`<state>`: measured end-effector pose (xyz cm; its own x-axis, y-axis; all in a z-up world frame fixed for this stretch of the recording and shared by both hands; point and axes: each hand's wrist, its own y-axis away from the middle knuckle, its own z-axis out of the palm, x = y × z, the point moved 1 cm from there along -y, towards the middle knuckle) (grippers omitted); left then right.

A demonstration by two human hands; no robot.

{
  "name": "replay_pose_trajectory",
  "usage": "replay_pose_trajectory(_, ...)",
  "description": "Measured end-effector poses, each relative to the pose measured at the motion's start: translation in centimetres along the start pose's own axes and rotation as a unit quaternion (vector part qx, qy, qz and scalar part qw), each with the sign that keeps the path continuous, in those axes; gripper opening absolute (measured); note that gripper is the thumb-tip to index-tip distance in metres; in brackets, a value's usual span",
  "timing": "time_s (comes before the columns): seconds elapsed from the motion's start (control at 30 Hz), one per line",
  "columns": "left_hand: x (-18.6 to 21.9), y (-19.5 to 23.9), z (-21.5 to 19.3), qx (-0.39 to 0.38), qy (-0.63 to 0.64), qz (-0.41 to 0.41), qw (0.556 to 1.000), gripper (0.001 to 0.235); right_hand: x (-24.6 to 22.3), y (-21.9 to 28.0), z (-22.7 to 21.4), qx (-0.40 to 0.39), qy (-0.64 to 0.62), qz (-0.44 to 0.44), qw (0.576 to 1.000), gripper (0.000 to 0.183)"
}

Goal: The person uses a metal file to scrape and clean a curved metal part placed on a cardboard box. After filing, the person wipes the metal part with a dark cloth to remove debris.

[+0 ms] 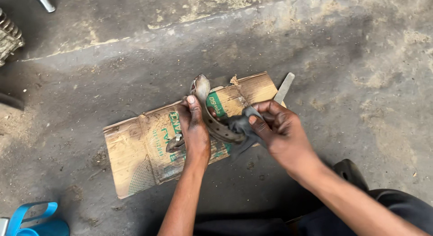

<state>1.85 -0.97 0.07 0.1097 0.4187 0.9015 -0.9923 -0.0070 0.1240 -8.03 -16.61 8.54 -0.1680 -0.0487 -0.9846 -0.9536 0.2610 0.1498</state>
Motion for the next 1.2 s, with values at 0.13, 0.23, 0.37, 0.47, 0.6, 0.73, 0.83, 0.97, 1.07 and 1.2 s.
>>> replay_pose_trajectory(0.13,-1.4,0.5,0.2,-0.059,-0.033,-0.033,0.997,0.042,-0.5,-0.4,0.6,0.035,0.139,-0.174,0.974,0.018)
replay_pose_trajectory(0.23,-1.6,1.0,0.5,-0.094,-0.13,-0.047,0.986,0.037,-0.6,-1.4,0.9,-0.008,0.11,-0.175,0.978,0.036)
replay_pose_trajectory(0.37,-1.6,1.8,1.5,-0.137,-0.08,-0.059,0.986,0.033,1.3,-3.0,2.2,-0.068,0.04,-0.173,0.982,0.052)
replay_pose_trajectory(0.47,-1.7,2.2,1.7,-0.156,-0.068,-0.001,0.985,0.032,4.5,-4.1,3.5,-0.104,-0.016,-0.15,0.983,0.058)
replay_pose_trajectory(0.6,-1.5,2.2,1.0,-0.113,-0.067,-0.016,0.991,0.039,6.8,-4.2,4.1,-0.102,-0.101,-0.067,0.987,0.065)
replay_pose_trajectory(0.73,-1.3,1.2,0.8,-0.057,-0.003,-0.069,0.996,0.049,5.9,-3.8,3.9,-0.095,-0.176,-0.045,0.979,0.063)
replay_pose_trajectory(0.83,-1.5,1.4,0.8,-0.054,0.031,-0.07,0.996,0.054,5.3,-3.8,3.7,-0.095,-0.184,-0.031,0.978,0.064)
replay_pose_trajectory(0.97,-0.9,1.5,0.1,0.016,0.01,-0.081,0.997,0.054,5.0,-1.7,4.9,-0.134,-0.093,0.0,0.987,0.061)
replay_pose_trajectory(1.07,0.4,0.5,-0.7,0.05,0.053,-0.085,0.994,0.053,4.4,-0.2,5.5,-0.182,-0.037,-0.003,0.983,0.056)
replay_pose_trajectory(1.2,0.6,1.2,-0.5,0.0,0.08,-0.143,0.986,0.061,3.7,0.1,5.7,-0.175,0.014,-0.09,0.98,0.061)
